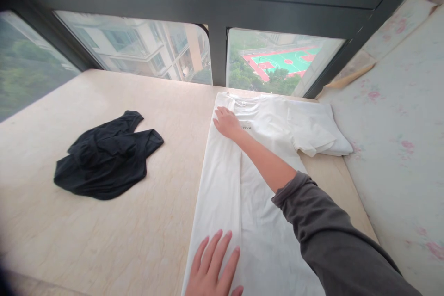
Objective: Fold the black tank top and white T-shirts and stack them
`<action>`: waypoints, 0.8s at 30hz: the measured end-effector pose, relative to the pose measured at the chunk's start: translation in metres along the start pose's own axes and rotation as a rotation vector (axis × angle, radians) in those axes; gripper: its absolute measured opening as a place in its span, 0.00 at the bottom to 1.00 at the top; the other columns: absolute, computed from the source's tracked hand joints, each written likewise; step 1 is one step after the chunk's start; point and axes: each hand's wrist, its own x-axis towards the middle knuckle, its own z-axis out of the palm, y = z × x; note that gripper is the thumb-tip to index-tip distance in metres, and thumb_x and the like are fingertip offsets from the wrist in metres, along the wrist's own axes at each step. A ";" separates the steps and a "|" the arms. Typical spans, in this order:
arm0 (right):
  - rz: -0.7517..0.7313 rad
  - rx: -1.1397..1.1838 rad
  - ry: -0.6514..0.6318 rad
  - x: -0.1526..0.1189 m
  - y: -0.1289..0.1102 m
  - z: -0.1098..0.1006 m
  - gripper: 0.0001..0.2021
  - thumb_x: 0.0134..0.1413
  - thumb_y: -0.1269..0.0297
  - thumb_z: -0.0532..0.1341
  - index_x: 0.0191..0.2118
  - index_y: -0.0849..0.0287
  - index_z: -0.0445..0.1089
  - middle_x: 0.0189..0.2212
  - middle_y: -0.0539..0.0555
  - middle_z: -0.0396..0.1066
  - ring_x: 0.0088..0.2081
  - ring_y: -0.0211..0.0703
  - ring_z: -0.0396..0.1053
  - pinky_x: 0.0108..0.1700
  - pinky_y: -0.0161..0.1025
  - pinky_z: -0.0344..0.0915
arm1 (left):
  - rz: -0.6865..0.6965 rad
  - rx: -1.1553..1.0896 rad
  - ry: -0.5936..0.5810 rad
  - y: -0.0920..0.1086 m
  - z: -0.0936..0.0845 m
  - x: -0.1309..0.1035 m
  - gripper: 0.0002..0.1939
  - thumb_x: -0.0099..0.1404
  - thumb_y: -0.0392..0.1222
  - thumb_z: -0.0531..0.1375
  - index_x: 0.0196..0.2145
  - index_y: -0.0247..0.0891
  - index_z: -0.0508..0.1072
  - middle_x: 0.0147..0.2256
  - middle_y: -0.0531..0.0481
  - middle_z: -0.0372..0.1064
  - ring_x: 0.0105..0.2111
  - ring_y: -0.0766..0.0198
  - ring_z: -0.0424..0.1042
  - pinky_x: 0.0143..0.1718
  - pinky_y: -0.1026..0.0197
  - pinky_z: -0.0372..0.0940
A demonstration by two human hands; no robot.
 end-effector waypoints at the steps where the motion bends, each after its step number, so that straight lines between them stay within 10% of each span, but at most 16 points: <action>1: 0.003 -0.023 -0.038 -0.005 -0.006 0.006 0.25 0.67 0.59 0.49 0.65 0.67 0.60 0.67 0.64 0.55 0.68 0.56 0.49 0.68 0.51 0.47 | 0.017 0.062 -0.004 -0.003 0.002 0.006 0.25 0.68 0.60 0.53 0.52 0.42 0.75 0.54 0.40 0.71 0.55 0.45 0.67 0.58 0.42 0.55; 8: 0.064 -0.092 -0.102 0.001 -0.036 0.028 0.29 0.69 0.55 0.46 0.69 0.65 0.54 0.72 0.61 0.45 0.71 0.57 0.42 0.70 0.53 0.40 | 0.036 0.189 -0.139 -0.027 -0.008 0.002 0.38 0.62 0.69 0.55 0.62 0.43 0.69 0.60 0.39 0.66 0.66 0.39 0.51 0.67 0.37 0.34; 18: 0.035 -0.022 -0.117 0.032 -0.101 0.050 0.30 0.69 0.53 0.46 0.69 0.65 0.54 0.72 0.61 0.44 0.72 0.56 0.40 0.70 0.54 0.39 | 0.057 0.199 -0.184 -0.087 -0.033 -0.038 0.42 0.63 0.68 0.56 0.68 0.42 0.59 0.68 0.39 0.52 0.71 0.43 0.40 0.69 0.38 0.31; 24: -0.053 0.050 -0.126 0.049 -0.128 0.062 0.29 0.68 0.51 0.48 0.68 0.60 0.56 0.72 0.59 0.45 0.71 0.56 0.42 0.70 0.55 0.40 | 0.105 0.290 -0.198 -0.100 -0.045 -0.044 0.41 0.62 0.66 0.58 0.65 0.40 0.63 0.64 0.36 0.61 0.71 0.41 0.40 0.69 0.36 0.32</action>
